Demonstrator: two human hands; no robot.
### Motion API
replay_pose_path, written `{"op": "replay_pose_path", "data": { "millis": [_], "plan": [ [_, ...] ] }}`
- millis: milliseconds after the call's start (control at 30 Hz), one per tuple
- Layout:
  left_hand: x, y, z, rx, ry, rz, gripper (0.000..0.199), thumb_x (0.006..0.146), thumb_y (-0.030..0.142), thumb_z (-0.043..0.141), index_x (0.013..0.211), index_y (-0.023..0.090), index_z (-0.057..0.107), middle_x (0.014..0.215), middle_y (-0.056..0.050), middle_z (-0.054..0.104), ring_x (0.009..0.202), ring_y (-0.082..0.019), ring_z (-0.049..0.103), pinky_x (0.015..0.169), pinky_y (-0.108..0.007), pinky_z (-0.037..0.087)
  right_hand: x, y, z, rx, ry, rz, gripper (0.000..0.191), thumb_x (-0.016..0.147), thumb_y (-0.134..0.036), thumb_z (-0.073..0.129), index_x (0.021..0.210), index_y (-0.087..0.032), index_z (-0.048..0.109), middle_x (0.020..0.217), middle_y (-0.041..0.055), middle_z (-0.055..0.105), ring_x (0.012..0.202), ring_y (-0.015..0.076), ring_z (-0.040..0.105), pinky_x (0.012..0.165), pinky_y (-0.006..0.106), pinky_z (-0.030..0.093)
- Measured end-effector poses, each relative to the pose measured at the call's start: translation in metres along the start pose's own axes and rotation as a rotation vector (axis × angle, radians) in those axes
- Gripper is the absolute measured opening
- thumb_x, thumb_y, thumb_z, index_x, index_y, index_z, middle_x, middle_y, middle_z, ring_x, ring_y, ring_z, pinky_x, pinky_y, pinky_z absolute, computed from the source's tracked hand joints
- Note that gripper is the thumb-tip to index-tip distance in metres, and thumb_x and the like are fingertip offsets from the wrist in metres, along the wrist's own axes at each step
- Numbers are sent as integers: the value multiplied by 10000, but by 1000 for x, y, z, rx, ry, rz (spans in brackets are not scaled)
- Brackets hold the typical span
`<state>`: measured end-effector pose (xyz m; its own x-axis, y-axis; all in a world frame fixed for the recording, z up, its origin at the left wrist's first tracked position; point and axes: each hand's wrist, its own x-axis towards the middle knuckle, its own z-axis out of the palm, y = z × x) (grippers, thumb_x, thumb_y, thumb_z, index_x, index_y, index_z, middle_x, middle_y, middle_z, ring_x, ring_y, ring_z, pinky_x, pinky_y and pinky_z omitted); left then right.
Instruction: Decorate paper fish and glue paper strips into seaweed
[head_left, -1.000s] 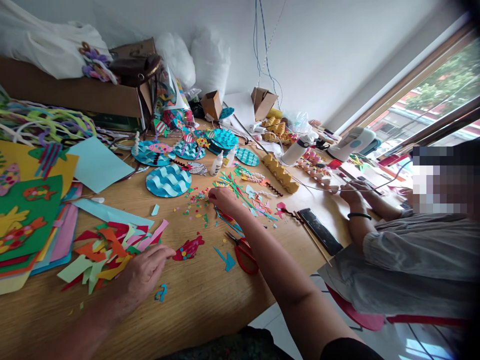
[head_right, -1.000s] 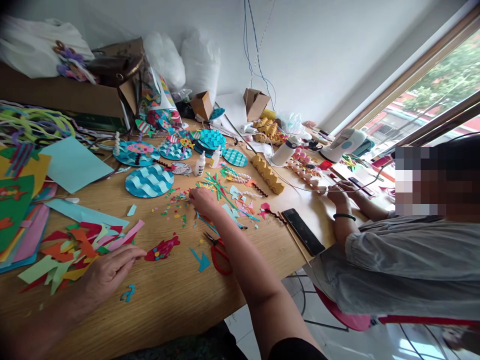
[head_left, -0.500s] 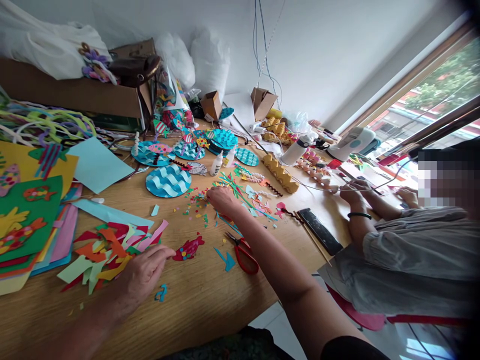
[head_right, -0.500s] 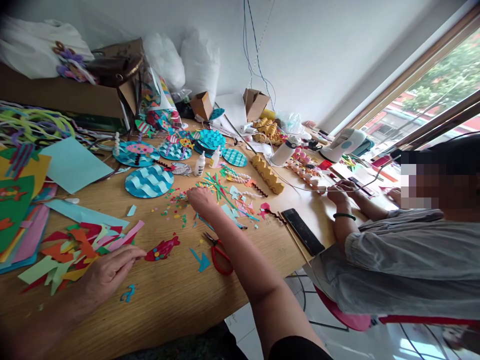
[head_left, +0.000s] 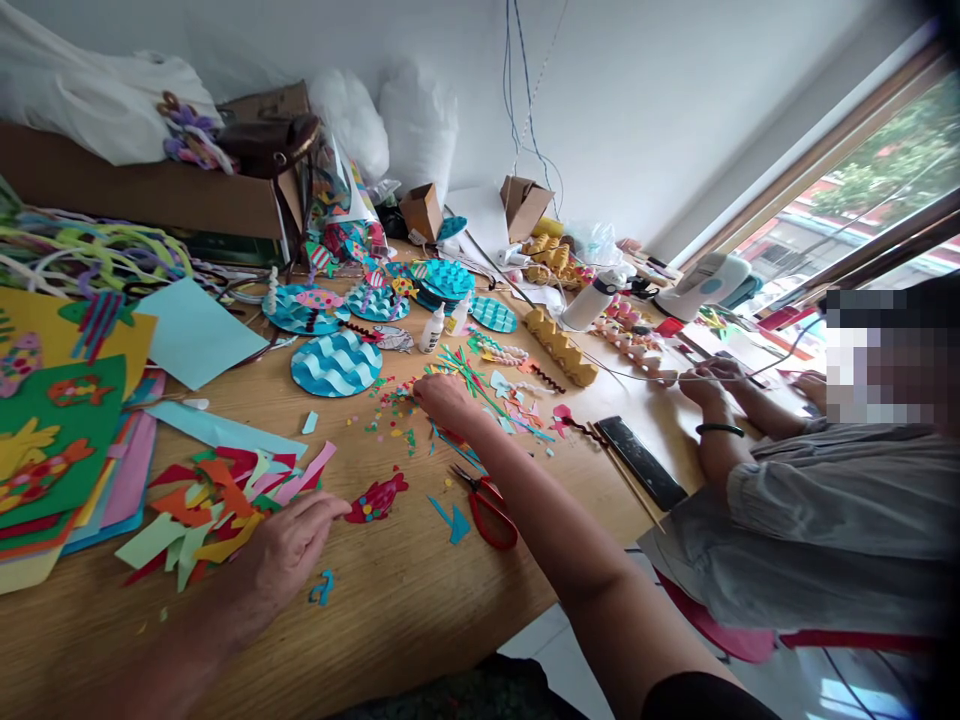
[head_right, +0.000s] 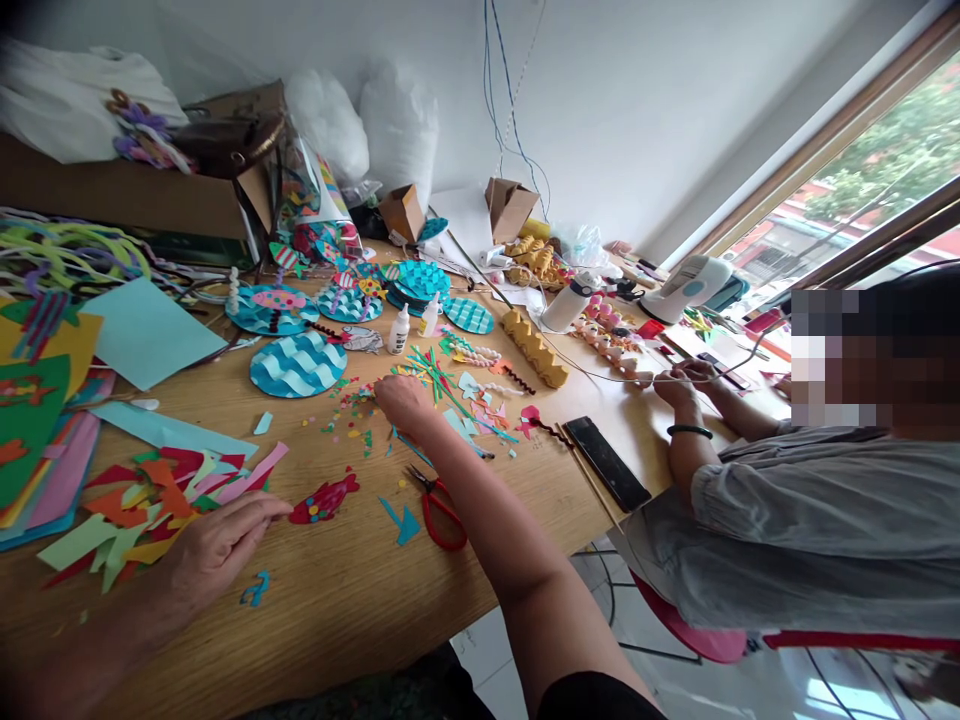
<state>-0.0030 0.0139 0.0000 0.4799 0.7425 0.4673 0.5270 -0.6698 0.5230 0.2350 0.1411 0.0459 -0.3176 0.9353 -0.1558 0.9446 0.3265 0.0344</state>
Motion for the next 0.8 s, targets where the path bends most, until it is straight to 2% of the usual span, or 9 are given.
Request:
{"op": "replay_pose_path", "data": {
  "millis": [133,200,300,400,500,667,800],
  "plan": [
    [7,8,-9,-26,40,-3,247,811,145,361,838,207,599,769,-16,680,721,-128,646,671,-189,507,-5,6,1,75,42,29,254,816,-202,412,906,-168,647,926,73,662,828,153,592,676,218,387],
    [12,12,-17,-56,55,-37,219,811,165,382,833,211,595,751,-7,675,693,-124,640,643,-182,504,-9,10,1,221,72,46,242,811,-219,425,900,-165,643,855,40,665,769,124,580,654,198,380],
    [22,17,-27,-137,23,-141,187,814,236,417,808,218,602,713,2,664,624,-121,625,579,-179,493,-16,14,1,717,114,90,198,772,-255,476,780,-130,629,693,8,623,645,96,534,609,190,375],
    [40,16,-32,-257,-54,-287,207,811,314,432,841,208,608,749,-14,663,653,-141,624,579,-204,493,-22,10,-1,1239,114,106,173,703,-299,541,677,-132,573,614,-25,558,569,70,482,583,188,375],
    [69,12,-26,-406,-121,-411,266,790,369,453,921,179,586,789,-34,647,712,-163,616,618,-251,499,-30,0,-3,1558,87,97,222,635,-356,609,644,-146,538,582,-45,527,514,49,440,538,180,352],
    [113,12,-5,-675,-133,-558,361,751,422,497,968,135,530,807,-48,615,695,-160,601,573,-260,472,-37,-18,-1,1758,63,25,289,591,-395,675,662,-153,532,594,-41,547,511,44,453,522,180,341],
    [125,15,7,-799,-73,-614,301,696,389,560,862,140,531,695,-5,583,665,-143,577,574,-250,452,-39,-26,2,1779,84,-3,291,593,-392,684,658,-157,526,555,-55,539,499,47,469,530,188,358]
  ]
}}
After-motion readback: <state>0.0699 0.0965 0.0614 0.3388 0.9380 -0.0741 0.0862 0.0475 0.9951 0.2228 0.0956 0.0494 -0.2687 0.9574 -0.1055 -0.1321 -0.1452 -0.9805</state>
